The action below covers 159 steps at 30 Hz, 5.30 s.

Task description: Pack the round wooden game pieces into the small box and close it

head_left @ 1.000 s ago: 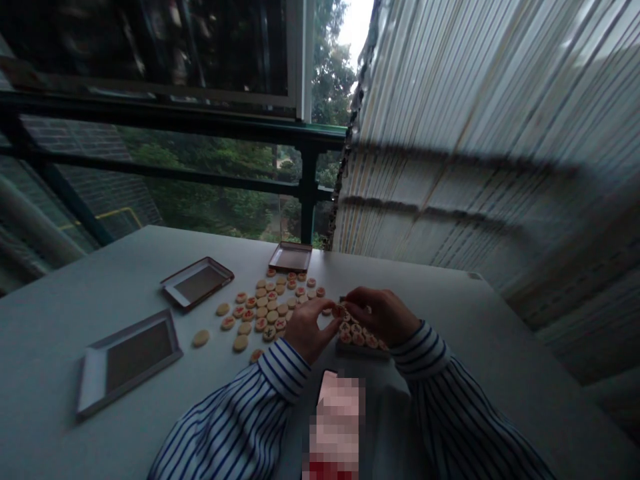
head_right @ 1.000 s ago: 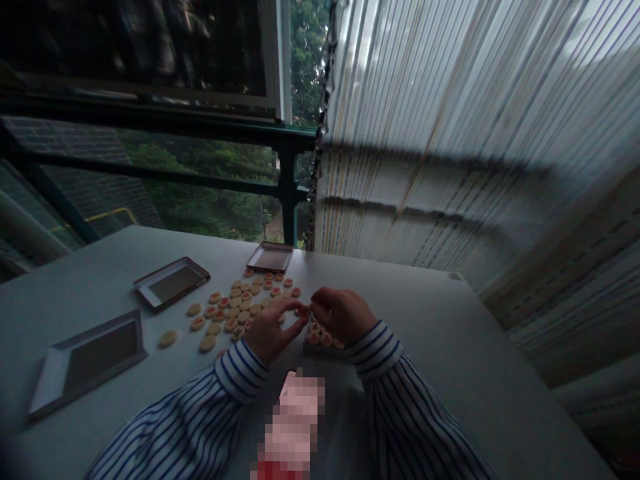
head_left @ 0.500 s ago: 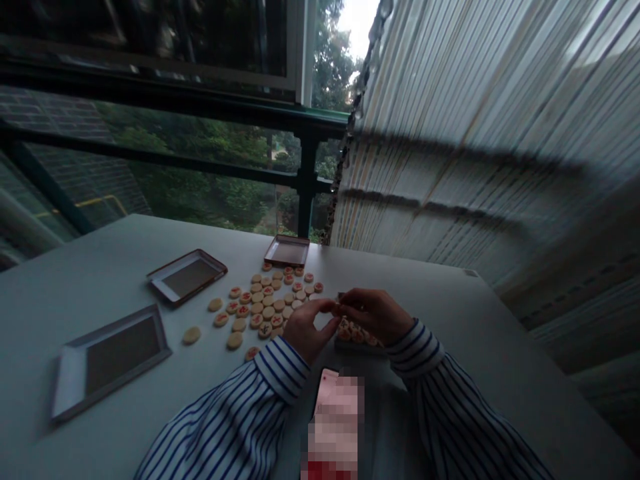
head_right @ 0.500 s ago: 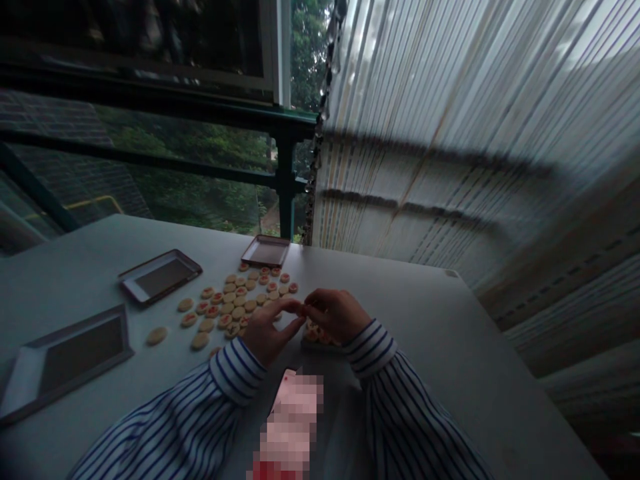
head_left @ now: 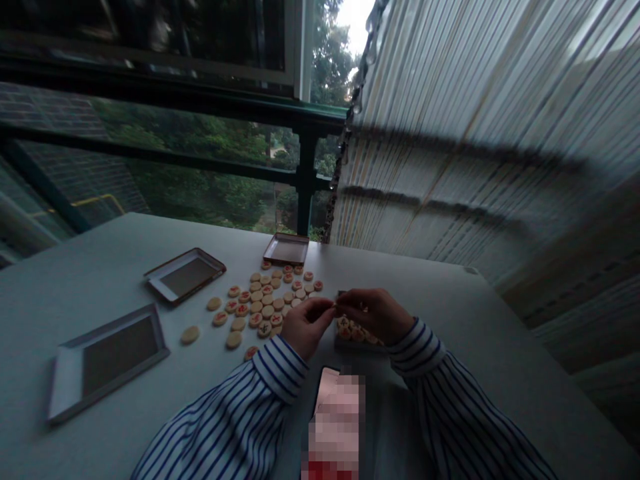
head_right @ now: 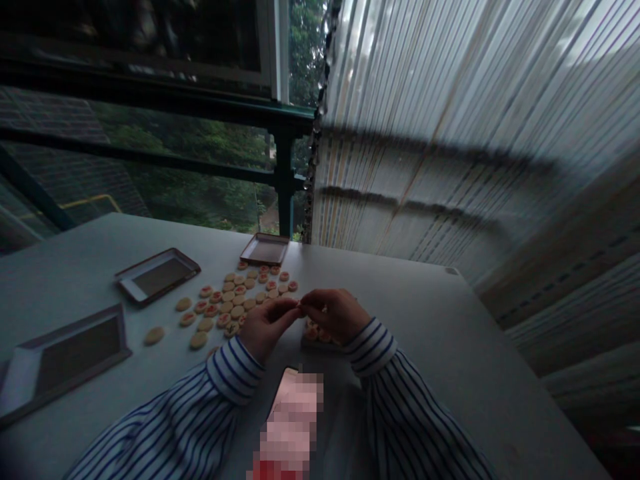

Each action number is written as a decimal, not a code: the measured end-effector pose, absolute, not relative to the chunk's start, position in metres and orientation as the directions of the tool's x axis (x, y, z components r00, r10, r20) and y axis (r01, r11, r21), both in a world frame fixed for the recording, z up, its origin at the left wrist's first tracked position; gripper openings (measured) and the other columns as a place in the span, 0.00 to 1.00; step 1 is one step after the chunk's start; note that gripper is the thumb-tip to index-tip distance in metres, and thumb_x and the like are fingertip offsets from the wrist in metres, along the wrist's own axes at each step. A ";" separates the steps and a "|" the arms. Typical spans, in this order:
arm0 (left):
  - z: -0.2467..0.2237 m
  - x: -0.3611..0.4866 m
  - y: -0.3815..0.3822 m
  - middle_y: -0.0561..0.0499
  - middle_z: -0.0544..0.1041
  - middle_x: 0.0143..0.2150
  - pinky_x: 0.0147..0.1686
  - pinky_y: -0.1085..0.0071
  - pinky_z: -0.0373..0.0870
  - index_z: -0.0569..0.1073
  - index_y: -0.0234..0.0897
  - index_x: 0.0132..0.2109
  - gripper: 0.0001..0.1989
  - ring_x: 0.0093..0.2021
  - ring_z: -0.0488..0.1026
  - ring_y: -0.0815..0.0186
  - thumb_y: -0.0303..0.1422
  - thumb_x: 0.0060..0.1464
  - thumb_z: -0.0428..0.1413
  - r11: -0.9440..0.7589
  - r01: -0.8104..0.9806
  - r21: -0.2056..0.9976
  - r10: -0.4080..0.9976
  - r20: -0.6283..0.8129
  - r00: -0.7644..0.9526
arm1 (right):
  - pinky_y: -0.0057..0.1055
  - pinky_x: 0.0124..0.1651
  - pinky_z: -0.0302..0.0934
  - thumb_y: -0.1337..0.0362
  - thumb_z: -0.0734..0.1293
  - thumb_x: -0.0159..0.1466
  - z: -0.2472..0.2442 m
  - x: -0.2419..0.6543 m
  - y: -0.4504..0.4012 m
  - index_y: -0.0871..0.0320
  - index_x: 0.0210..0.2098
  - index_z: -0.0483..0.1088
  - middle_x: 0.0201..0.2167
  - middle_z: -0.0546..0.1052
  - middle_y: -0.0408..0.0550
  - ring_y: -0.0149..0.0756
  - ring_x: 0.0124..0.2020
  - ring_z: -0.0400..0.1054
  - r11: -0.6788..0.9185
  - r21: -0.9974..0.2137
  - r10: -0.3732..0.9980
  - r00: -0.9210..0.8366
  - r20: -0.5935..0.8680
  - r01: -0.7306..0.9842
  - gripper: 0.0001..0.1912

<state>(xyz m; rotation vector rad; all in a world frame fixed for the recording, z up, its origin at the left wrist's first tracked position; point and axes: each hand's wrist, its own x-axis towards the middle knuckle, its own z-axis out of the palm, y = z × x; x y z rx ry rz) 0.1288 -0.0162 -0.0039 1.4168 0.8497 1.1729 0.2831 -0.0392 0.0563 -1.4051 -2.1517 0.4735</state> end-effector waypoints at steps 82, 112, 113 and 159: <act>-0.021 0.132 -0.015 0.42 0.76 0.38 0.36 0.67 0.72 0.73 0.30 0.39 0.14 0.37 0.75 0.62 0.33 0.45 0.53 -0.113 0.106 0.988 0.972 0.088 0.219 | 0.27 0.30 0.51 0.56 0.56 0.60 0.043 0.295 -0.031 0.54 0.34 0.70 0.31 0.75 0.46 0.34 0.31 0.68 0.375 0.012 0.927 -0.374 -0.025 0.927 0.13; -0.014 0.130 -0.017 0.43 0.77 0.37 0.34 0.70 0.72 0.74 0.32 0.38 0.12 0.35 0.75 0.63 0.32 0.45 0.54 -0.120 0.136 0.983 0.970 0.087 0.229 | 0.27 0.38 0.52 0.60 0.58 0.59 0.041 0.299 -0.030 0.51 0.37 0.71 0.36 0.74 0.46 0.33 0.38 0.66 0.414 -0.088 0.901 -0.422 -0.099 0.906 0.11; -0.012 0.130 -0.017 0.43 0.77 0.37 0.34 0.69 0.72 0.74 0.32 0.38 0.12 0.35 0.75 0.62 0.32 0.45 0.54 -0.122 0.146 0.982 0.970 0.087 0.227 | 0.26 0.37 0.52 0.60 0.58 0.59 0.041 0.299 -0.030 0.52 0.37 0.71 0.36 0.74 0.46 0.33 0.38 0.66 0.418 -0.085 0.900 -0.425 -0.097 0.905 0.11; 0.001 0.127 -0.031 0.47 0.75 0.29 0.31 0.72 0.68 0.74 0.36 0.34 0.08 0.28 0.72 0.67 0.30 0.47 0.51 -0.591 0.327 0.738 0.800 0.483 0.356 | 0.27 0.35 0.55 0.66 0.59 0.57 0.073 0.303 -0.038 0.59 0.36 0.70 0.25 0.74 0.46 0.31 0.27 0.66 0.212 -0.130 0.900 -0.142 0.411 0.969 0.10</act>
